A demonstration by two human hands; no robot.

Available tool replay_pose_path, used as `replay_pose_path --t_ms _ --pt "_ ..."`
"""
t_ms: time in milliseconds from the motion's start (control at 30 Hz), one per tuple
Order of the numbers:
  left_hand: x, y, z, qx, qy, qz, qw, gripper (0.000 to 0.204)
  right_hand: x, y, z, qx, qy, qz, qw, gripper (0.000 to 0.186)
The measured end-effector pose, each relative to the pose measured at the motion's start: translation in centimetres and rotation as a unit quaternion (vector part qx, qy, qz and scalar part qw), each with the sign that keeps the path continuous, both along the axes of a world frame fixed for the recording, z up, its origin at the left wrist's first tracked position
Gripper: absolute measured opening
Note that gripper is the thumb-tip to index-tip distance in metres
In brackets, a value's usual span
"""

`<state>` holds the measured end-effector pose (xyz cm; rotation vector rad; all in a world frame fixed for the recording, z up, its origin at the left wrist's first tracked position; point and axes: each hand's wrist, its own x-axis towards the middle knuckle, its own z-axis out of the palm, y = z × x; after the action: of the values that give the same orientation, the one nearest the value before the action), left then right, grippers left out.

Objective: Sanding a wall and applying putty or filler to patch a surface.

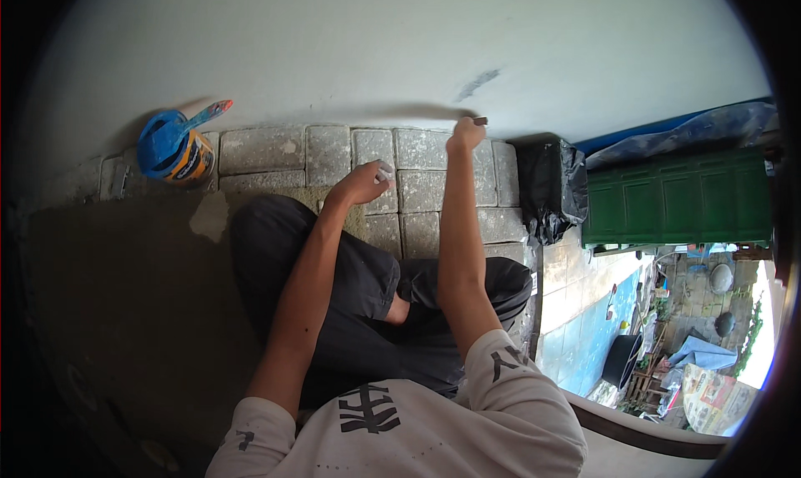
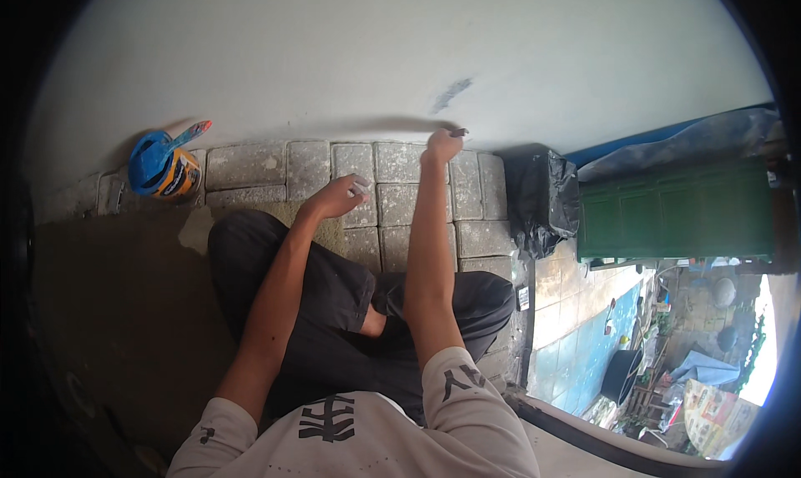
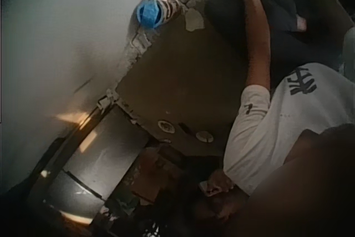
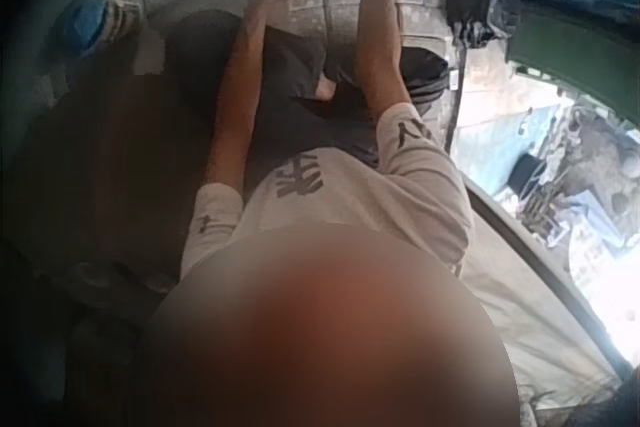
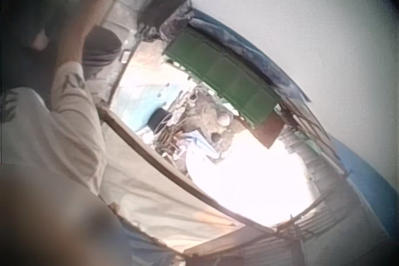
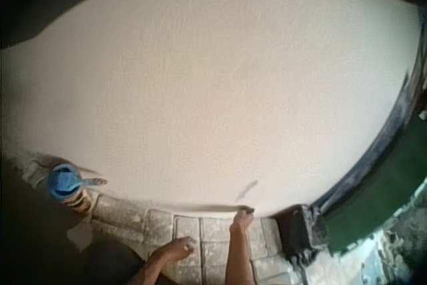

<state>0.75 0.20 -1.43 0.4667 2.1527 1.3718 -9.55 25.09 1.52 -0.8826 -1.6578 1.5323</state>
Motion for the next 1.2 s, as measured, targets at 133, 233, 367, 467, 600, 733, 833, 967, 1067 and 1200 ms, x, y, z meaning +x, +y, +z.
replay_pose_path --t_ms 133,233,367,467,600,733,833,967,1067,1200 --pt "-0.4 0.7 -0.3 0.012 0.011 -0.021 1.000 0.041 0.3 -5.5 -2.9 0.260 -0.025 0.084 0.962 0.028" --pt "-0.8 -0.3 -2.5 0.039 0.056 -0.027 0.997 0.041 1.7 -15.6 -1.7 0.264 -0.023 0.137 0.955 0.038" --pt "-0.6 -0.9 -3.4 0.092 -0.063 -0.060 0.992 0.047 3.1 -23.6 4.0 0.207 0.035 0.128 0.969 0.049" --pt "-0.8 0.5 -3.6 0.061 -0.050 -0.049 0.996 0.049 3.4 -21.4 4.7 0.110 -0.009 0.187 0.976 0.039" --pt "-1.2 -1.6 -6.1 0.082 0.203 -0.110 0.970 0.055 3.6 -18.4 5.7 0.045 0.034 0.131 0.990 0.021" --pt "-0.5 0.3 -2.7 0.062 -0.005 -0.090 0.994 0.051 4.0 -12.0 7.4 0.164 0.095 -0.014 0.982 0.017" --pt "-0.2 -0.3 -0.2 0.004 -0.037 -0.090 0.995 0.047 2.4 -7.4 7.1 0.223 0.119 -0.103 0.962 0.017" --pt "-0.6 0.1 0.4 -0.005 -0.032 -0.092 0.995 0.046 0.9 -4.1 4.2 0.149 0.055 -0.017 0.987 0.022" --pt "-0.4 1.3 1.0 0.025 -0.059 -0.114 0.991 0.050 -0.1 -8.0 2.7 0.243 0.040 0.005 0.969 0.046" --pt "-0.5 -0.2 -0.6 0.050 -0.073 -0.139 0.986 0.057 0.4 -11.7 1.8 0.375 0.055 -0.012 0.925 0.051"
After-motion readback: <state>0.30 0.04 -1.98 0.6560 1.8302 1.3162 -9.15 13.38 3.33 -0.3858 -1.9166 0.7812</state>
